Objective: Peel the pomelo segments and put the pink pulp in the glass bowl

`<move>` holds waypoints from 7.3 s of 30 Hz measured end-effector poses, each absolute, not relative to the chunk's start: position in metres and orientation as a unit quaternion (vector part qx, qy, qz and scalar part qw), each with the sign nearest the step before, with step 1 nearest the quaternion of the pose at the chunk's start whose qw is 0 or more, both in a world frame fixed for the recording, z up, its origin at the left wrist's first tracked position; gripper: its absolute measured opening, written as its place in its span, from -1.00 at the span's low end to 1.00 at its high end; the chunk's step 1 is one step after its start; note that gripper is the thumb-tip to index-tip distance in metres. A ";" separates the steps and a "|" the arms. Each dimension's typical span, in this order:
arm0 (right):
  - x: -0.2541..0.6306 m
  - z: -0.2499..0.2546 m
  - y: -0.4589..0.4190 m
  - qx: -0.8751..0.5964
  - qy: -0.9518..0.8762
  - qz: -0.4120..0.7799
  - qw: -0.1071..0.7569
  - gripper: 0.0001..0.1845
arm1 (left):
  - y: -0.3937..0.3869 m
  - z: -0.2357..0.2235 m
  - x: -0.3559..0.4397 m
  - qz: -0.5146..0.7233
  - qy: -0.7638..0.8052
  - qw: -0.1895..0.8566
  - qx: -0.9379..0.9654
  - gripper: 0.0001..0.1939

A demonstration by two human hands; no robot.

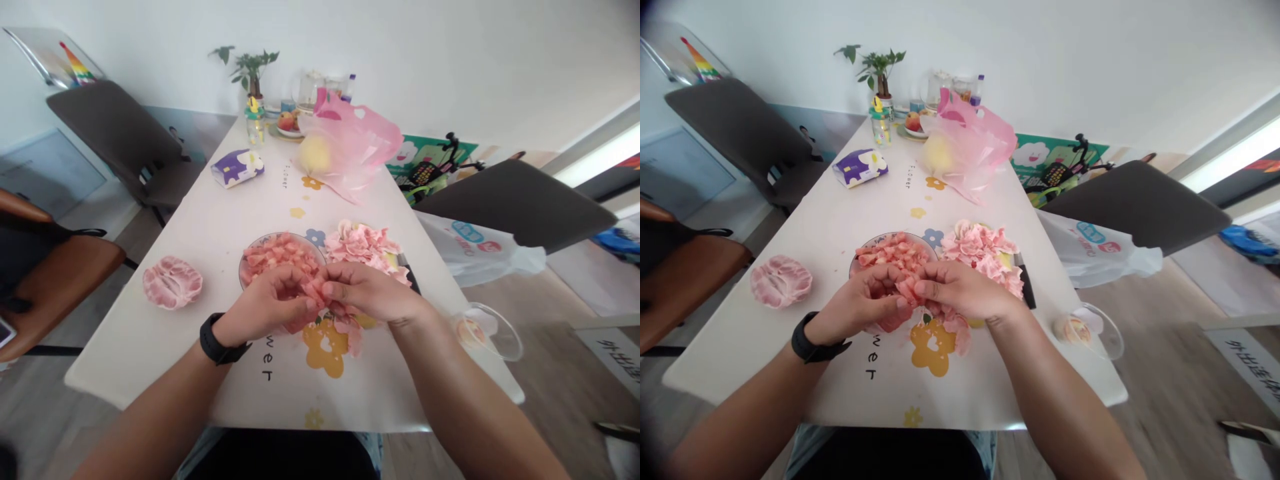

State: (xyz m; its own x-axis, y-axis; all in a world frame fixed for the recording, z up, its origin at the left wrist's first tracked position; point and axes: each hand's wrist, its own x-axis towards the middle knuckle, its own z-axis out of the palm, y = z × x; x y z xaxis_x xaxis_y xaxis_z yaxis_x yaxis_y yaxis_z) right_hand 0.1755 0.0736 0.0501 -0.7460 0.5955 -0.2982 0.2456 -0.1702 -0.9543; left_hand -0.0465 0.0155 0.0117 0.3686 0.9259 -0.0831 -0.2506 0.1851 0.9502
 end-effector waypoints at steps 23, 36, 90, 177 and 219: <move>0.168 0.036 0.093 -0.284 -0.632 0.712 0.112 -0.71 | 0.024 0.009 -0.054 0.471 0.328 0.724 0.382 -0.76; 0.167 0.028 0.109 -0.177 -0.586 0.787 0.081 -0.73 | 0.026 0.007 -0.059 0.440 0.296 0.780 0.332 -0.69; 0.134 0.036 0.100 -0.300 -0.485 0.779 0.262 -0.84 | 0.031 0.012 -0.065 0.517 0.278 0.677 0.444 -0.87; 0.173 0.029 0.045 -0.353 -0.849 0.286 0.269 -0.58 | 0.010 -0.010 -0.039 0.375 0.469 0.216 0.770 -0.58; 0.139 0.013 0.055 -0.372 -0.562 0.575 0.464 -0.74 | 0.019 0.001 -0.044 0.501 0.446 0.547 0.501 -0.69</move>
State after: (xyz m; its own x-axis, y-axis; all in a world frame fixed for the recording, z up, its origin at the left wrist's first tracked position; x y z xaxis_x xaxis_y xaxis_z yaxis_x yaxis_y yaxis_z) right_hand 0.1393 0.0549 0.0129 -0.2920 0.9518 0.0937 -0.1163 0.0619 -0.9913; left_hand -0.0436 0.0194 0.0007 0.0995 0.9949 0.0146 -0.1014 -0.0045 0.9948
